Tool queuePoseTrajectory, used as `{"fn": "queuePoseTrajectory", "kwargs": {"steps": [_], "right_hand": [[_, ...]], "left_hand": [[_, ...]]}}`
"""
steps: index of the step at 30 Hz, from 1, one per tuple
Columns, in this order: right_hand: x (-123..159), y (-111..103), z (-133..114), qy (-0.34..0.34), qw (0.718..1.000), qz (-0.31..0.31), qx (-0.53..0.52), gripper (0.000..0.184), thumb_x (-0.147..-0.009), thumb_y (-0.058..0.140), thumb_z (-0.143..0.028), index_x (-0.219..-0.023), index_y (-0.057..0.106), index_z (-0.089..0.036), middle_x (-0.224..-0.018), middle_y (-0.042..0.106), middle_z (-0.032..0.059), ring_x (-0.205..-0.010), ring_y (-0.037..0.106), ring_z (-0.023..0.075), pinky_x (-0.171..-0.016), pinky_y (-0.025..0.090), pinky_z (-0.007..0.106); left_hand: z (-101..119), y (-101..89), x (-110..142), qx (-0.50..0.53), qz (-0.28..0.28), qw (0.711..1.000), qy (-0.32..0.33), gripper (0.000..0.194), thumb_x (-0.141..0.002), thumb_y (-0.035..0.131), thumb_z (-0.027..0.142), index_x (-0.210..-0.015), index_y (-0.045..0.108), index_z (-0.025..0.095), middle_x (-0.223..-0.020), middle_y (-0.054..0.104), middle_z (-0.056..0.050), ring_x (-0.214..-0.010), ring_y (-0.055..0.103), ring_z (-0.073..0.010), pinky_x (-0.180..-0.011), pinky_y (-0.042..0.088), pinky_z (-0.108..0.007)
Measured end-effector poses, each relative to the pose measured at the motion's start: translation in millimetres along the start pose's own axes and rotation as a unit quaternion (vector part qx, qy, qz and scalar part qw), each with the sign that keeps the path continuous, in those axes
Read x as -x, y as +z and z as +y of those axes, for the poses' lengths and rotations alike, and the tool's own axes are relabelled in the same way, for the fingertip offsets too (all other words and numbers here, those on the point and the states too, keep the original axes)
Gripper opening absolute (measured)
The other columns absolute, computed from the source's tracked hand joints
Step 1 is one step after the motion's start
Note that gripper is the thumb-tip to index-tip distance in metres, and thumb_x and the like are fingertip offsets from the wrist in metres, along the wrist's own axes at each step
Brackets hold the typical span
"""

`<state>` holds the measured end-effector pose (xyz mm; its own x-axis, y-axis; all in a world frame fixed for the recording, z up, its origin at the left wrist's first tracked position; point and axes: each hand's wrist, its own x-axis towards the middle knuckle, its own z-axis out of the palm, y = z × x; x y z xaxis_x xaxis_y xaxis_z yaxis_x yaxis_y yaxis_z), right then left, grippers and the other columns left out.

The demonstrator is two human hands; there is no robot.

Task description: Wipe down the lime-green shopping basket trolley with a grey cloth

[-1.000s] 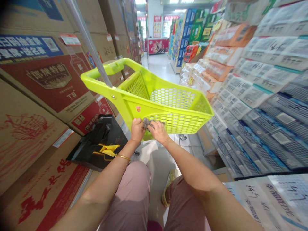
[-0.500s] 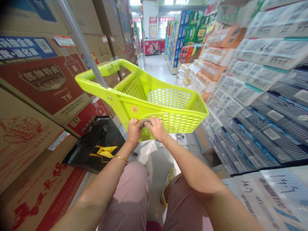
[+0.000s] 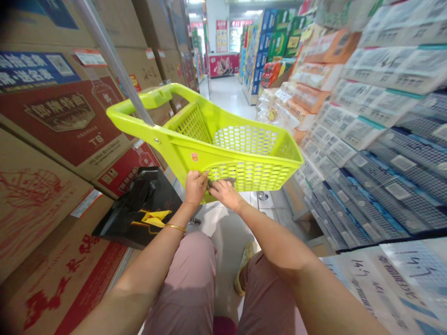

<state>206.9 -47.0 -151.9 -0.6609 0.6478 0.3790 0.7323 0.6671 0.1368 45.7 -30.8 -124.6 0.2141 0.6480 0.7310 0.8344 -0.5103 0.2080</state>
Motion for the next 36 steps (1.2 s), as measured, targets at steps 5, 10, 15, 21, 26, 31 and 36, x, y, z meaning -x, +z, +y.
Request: {"fn": "queuePoseTrajectory", "kwargs": {"steps": [5, 10, 15, 21, 26, 31, 36], "right_hand": [[3, -4, 0, -0.025, 0.999, -0.017, -0.015, 0.026, -0.093, 0.038, -0.023, -0.105, 0.061, -0.024, -0.109, 0.056, 0.0071, -0.099, 0.043, 0.0210, -0.081, 0.035, 0.034], [-8, -32, 11, 0.019, 0.993, 0.104, -0.048, 0.026, -0.091, 0.040, -0.023, -0.105, 0.062, -0.022, -0.105, 0.056, 0.0086, -0.099, 0.042, 0.0210, -0.086, 0.035, 0.035], [-11, -61, 29, 0.055, 0.966, 0.243, -0.063, 0.022, -0.087, 0.046, -0.024, -0.102, 0.061, -0.019, -0.099, 0.054, 0.0097, -0.094, 0.044, 0.0217, -0.086, 0.039, 0.038], [-11, -70, 34, 0.091, 0.946, 0.303, -0.075, 0.023, -0.083, 0.049, -0.023, -0.104, 0.058, -0.017, -0.099, 0.053, 0.0108, -0.095, 0.047, 0.0229, -0.087, 0.041, 0.041], [-10, -67, 32, 0.089, 0.952, 0.283, -0.077, 0.023, -0.085, 0.048, -0.024, -0.103, 0.060, -0.018, -0.100, 0.052, 0.0099, -0.095, 0.046, 0.0218, -0.088, 0.041, 0.040], [-9, -63, 35, 0.109, 0.943, 0.312, -0.037, 0.022, -0.088, 0.045, -0.025, -0.102, 0.063, -0.024, -0.103, 0.053, 0.0070, -0.098, 0.044, 0.0208, -0.094, 0.038, 0.040], [-9, -49, 36, 0.093, 0.960, 0.263, -0.013, 0.026, -0.090, 0.045, -0.027, -0.110, 0.061, -0.026, -0.114, 0.054, 0.0077, -0.108, 0.042, 0.0215, -0.097, 0.036, 0.040]], "left_hand": [[4, 4.7, 5, -0.037, 0.029, 0.999, -0.020, 0.028, -0.093, 0.037, 0.023, -0.094, 0.065, 0.019, -0.064, 0.045, -0.002, -0.064, 0.041, -0.0162, -0.062, 0.032, -0.030], [7, 4.0, 16, -0.057, 0.049, 0.997, -0.013, 0.027, -0.092, 0.039, 0.021, -0.105, 0.062, 0.018, -0.070, 0.049, -0.004, -0.068, 0.044, -0.0168, -0.063, 0.034, -0.030], [14, -0.1, 22, -0.072, 0.016, 0.997, 0.025, 0.029, -0.091, 0.038, 0.017, -0.112, 0.058, 0.018, -0.078, 0.054, -0.006, -0.074, 0.048, -0.0168, -0.067, 0.038, -0.029], [37, 4.8, 9, -0.109, -0.074, 0.991, 0.024, 0.028, -0.092, 0.038, 0.021, -0.114, 0.055, 0.016, -0.083, 0.058, -0.009, -0.079, 0.052, -0.0193, -0.069, 0.037, -0.032], [50, 12.5, -2, -0.120, -0.096, 0.988, -0.031, 0.026, -0.091, 0.042, 0.026, -0.105, 0.059, 0.014, -0.085, 0.060, -0.011, -0.083, 0.054, -0.0234, -0.070, 0.037, -0.034], [47, 19.6, -11, -0.075, -0.083, 0.992, -0.062, 0.023, -0.089, 0.043, 0.022, -0.084, 0.064, 0.017, -0.076, 0.060, -0.008, -0.078, 0.054, -0.0223, -0.069, 0.037, -0.034], [35, 23.9, -16, -0.031, -0.070, 0.994, -0.072, 0.023, -0.083, 0.047, 0.017, -0.066, 0.062, 0.017, -0.071, 0.059, -0.008, -0.076, 0.054, -0.0214, -0.068, 0.039, -0.034]]}}
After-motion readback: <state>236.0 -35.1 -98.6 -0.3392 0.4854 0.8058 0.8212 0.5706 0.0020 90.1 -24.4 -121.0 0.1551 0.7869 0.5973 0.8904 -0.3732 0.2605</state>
